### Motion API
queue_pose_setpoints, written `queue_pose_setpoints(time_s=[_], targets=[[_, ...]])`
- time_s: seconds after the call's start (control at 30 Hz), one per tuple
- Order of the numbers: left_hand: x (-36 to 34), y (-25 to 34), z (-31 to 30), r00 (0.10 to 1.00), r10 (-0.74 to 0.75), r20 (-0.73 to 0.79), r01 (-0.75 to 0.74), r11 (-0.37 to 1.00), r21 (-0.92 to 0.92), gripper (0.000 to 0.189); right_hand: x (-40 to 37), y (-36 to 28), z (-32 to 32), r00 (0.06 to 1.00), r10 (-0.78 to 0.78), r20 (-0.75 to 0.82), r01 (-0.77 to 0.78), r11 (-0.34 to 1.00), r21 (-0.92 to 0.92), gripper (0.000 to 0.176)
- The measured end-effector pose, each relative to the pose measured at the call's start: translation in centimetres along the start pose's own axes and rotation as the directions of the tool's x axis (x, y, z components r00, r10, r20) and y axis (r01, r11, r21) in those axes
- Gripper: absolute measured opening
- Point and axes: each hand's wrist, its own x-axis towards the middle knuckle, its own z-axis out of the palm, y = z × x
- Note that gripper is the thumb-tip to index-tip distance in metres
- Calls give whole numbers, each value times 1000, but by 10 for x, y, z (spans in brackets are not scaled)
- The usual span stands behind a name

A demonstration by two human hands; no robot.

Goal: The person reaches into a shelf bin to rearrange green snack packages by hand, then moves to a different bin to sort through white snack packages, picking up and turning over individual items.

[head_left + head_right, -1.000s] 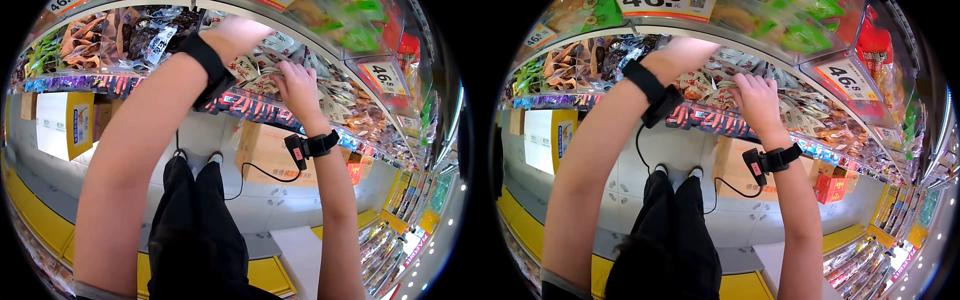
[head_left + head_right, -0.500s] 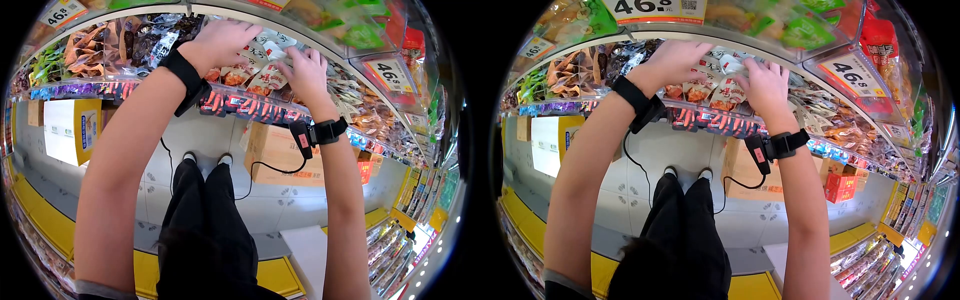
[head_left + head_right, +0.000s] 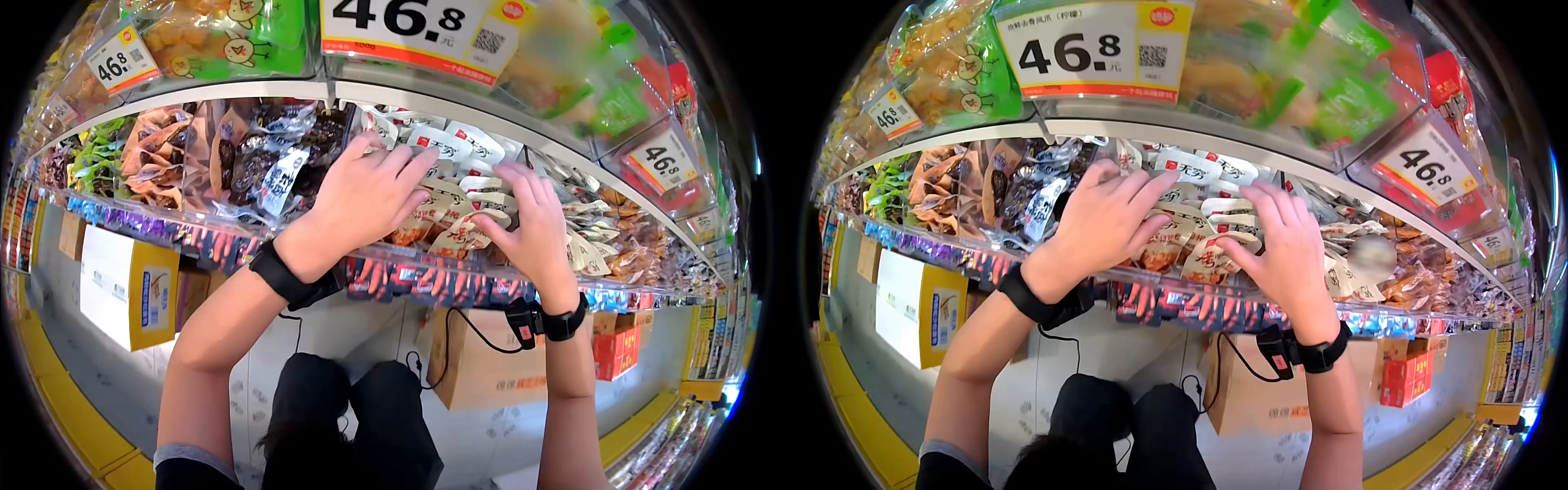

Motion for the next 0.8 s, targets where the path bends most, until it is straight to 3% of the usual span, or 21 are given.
queue_pose_setpoints(time_s=[0.07,0.17,0.23,0.33,0.5,0.57,0.6,0.67,0.8], targets=[[3,-5,5,979,92,-180,-75,992,99,50,-1,2,4,997,-70,30,70,997,-16,47],[5,-6,14,935,179,-306,-132,977,169,50,-5,1,11,995,-91,-47,90,995,-36,44],[0,-4,17,936,187,-299,-127,969,210,52,-11,-2,12,995,-71,-72,67,997,-49,44],[-13,4,17,898,123,-422,-26,973,228,54,-20,-4,14,986,-97,-135,95,995,-23,44],[-43,21,10,904,134,-406,-121,991,57,42,-27,-10,7,972,-121,-203,108,991,-76,45],[-52,28,13,939,213,-272,-225,974,-14,33,-34,-21,-1,973,-163,-163,134,975,-176,39],[-56,30,18,938,218,-268,-232,972,-22,33,-40,-26,0,978,-154,-142,132,979,-153,32],[-59,34,26,974,195,-116,-204,977,-65,25,-50,-33,4,982,-160,-105,144,979,-147,30],[-57,36,35,958,156,-242,-171,985,-39,22,-67,-37,27,988,-131,-85,129,991,-35,27]])
